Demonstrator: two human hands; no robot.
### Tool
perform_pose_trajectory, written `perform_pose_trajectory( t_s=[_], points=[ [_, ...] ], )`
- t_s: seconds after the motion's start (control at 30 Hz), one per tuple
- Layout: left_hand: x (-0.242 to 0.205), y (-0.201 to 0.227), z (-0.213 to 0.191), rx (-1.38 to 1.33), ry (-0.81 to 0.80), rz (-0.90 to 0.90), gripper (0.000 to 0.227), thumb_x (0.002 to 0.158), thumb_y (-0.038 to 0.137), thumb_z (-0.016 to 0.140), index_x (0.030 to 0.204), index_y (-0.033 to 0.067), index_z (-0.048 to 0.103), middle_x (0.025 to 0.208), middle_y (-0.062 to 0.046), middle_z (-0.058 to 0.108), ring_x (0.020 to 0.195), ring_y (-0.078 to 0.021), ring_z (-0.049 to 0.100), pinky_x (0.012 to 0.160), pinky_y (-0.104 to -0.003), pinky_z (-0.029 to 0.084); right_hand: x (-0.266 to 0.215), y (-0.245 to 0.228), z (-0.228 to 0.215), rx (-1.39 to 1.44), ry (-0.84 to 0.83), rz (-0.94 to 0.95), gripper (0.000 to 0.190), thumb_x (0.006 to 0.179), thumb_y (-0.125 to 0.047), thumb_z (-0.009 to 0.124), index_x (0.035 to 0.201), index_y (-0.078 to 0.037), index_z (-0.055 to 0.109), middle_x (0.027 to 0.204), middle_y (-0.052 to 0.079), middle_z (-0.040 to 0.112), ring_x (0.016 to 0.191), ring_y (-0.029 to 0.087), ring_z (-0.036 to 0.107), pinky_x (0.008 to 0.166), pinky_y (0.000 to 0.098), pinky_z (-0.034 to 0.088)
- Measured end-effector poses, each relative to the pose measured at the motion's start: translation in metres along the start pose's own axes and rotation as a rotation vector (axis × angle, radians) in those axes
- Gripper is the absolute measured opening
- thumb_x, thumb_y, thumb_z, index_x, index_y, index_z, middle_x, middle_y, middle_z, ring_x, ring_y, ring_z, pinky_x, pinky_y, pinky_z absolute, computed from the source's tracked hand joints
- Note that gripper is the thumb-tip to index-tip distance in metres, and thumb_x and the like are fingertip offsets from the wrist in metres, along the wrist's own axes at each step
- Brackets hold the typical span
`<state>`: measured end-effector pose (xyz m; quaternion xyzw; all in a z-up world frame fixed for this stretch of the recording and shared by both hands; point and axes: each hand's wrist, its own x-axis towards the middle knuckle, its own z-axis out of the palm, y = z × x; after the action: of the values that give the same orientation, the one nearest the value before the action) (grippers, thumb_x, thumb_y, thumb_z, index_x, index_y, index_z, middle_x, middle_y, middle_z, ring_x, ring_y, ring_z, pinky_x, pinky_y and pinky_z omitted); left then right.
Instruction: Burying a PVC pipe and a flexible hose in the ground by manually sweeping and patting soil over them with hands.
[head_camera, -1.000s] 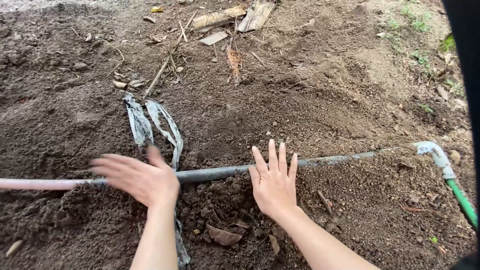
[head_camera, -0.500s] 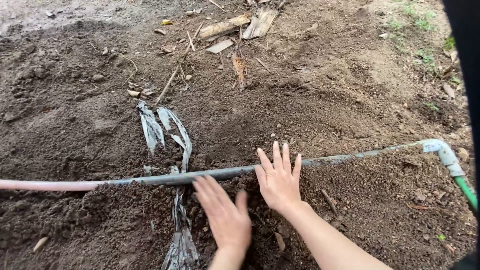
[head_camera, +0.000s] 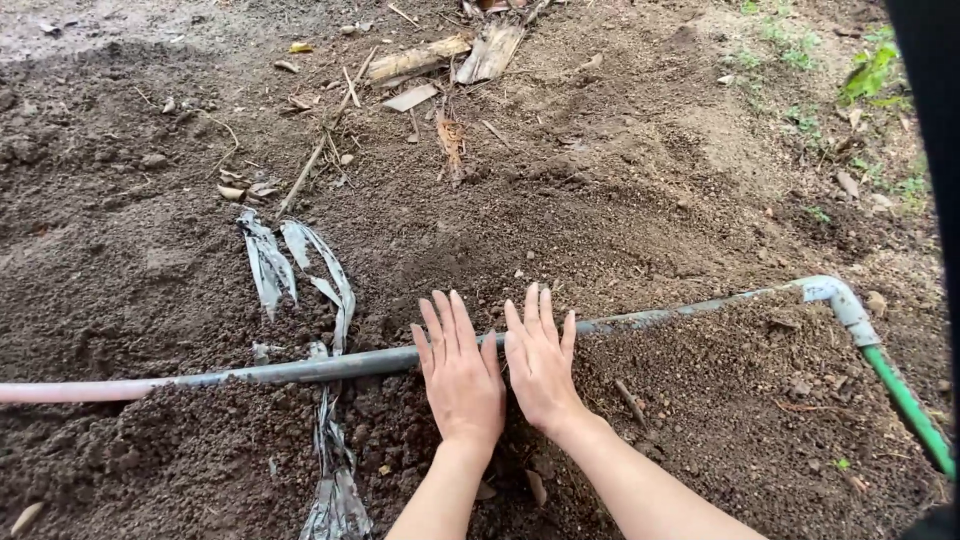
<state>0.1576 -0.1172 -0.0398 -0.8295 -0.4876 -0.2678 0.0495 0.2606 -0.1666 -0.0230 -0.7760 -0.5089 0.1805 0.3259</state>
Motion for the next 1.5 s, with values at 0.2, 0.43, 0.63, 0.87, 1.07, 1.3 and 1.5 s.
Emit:
perform_pose_trajectory(
  t_s=[0.2, 0.43, 0.63, 0.87, 1.07, 1.3, 1.5],
  points=[
    [0.001, -0.002, 0.015, -0.034, -0.194, 0.062, 0.078, 0.111, 0.05, 0.037, 0.17, 0.0029, 0.018, 0.178, -0.021, 0.018, 0.167, -0.0367, 0.005, 0.136, -0.044, -0.004, -0.003, 0.006, 0.002, -0.133, 0.009, -0.032, 0.062, 0.114, -0.043, 0.025, 0.168, -0.015, 0.035, 0.183, 0.008, 0.0, 0.167, 0.028, -0.004, 0.13, 0.0554, -0.011],
    [0.008, -0.003, 0.018, -0.063, -0.382, 0.022, 0.08, 0.111, 0.052, 0.033, 0.171, 0.0038, 0.013, 0.178, -0.021, 0.012, 0.167, -0.0375, -0.004, 0.133, -0.046, -0.008, -0.005, 0.008, 0.005, -0.136, 0.056, -0.052, 0.064, 0.115, -0.046, 0.023, 0.172, -0.016, 0.025, 0.182, 0.01, 0.003, 0.166, 0.03, -0.002, 0.13, 0.0537, -0.011],
    [0.015, 0.005, 0.0, -0.157, -0.446, -0.038, 0.086, 0.113, 0.065, 0.018, 0.169, 0.0009, 0.02, 0.176, -0.025, 0.019, 0.166, -0.0395, 0.005, 0.134, -0.05, -0.007, -0.018, 0.007, -0.038, -0.122, 0.333, 0.021, 0.068, 0.11, -0.046, 0.028, 0.172, -0.018, 0.022, 0.181, 0.014, 0.01, 0.166, 0.03, 0.004, 0.133, 0.0483, 0.001],
    [0.007, 0.01, 0.016, -0.011, -0.359, -0.012, 0.092, 0.111, 0.071, 0.016, 0.168, -0.0019, 0.016, 0.175, -0.026, 0.015, 0.165, -0.0407, 0.002, 0.133, -0.054, -0.009, -0.001, 0.046, -0.11, -0.06, 0.753, 0.885, 0.083, 0.121, -0.045, 0.038, 0.172, 0.001, -0.009, 0.17, 0.031, -0.025, 0.164, 0.046, -0.018, 0.136, 0.0587, -0.009],
    [0.009, 0.003, 0.01, -0.09, -0.361, 0.028, 0.091, 0.112, 0.069, 0.017, 0.168, -0.0029, 0.014, 0.175, -0.024, 0.015, 0.164, -0.0381, 0.003, 0.131, -0.054, -0.006, -0.016, 0.148, -0.113, -0.047, 0.763, 1.057, 0.085, 0.127, -0.047, 0.038, 0.169, 0.003, -0.016, 0.178, 0.023, -0.02, 0.167, 0.036, -0.018, 0.139, 0.053, -0.008],
    [0.005, 0.0, 0.023, -0.083, -0.333, 0.053, 0.083, 0.114, 0.06, 0.022, 0.168, -0.0039, 0.015, 0.174, -0.025, 0.017, 0.164, -0.0388, 0.007, 0.131, -0.056, -0.002, -0.035, 0.115, -0.12, 0.037, 0.716, 0.8, 0.08, 0.116, -0.043, 0.03, 0.167, 0.008, -0.005, 0.178, 0.03, -0.008, 0.162, 0.039, -0.016, 0.133, 0.0531, -0.009],
    [0.007, 0.002, 0.025, -0.089, -0.383, 0.023, 0.085, 0.113, 0.06, 0.023, 0.168, -0.0045, 0.012, 0.175, -0.027, 0.013, 0.164, -0.0403, 0.003, 0.13, -0.058, -0.005, -0.03, 0.084, -0.116, 0.085, 0.616, 0.759, 0.086, 0.114, -0.039, 0.036, 0.165, 0.005, -0.016, 0.175, 0.023, -0.025, 0.163, 0.037, -0.023, 0.136, 0.0552, -0.008]
  ],
)
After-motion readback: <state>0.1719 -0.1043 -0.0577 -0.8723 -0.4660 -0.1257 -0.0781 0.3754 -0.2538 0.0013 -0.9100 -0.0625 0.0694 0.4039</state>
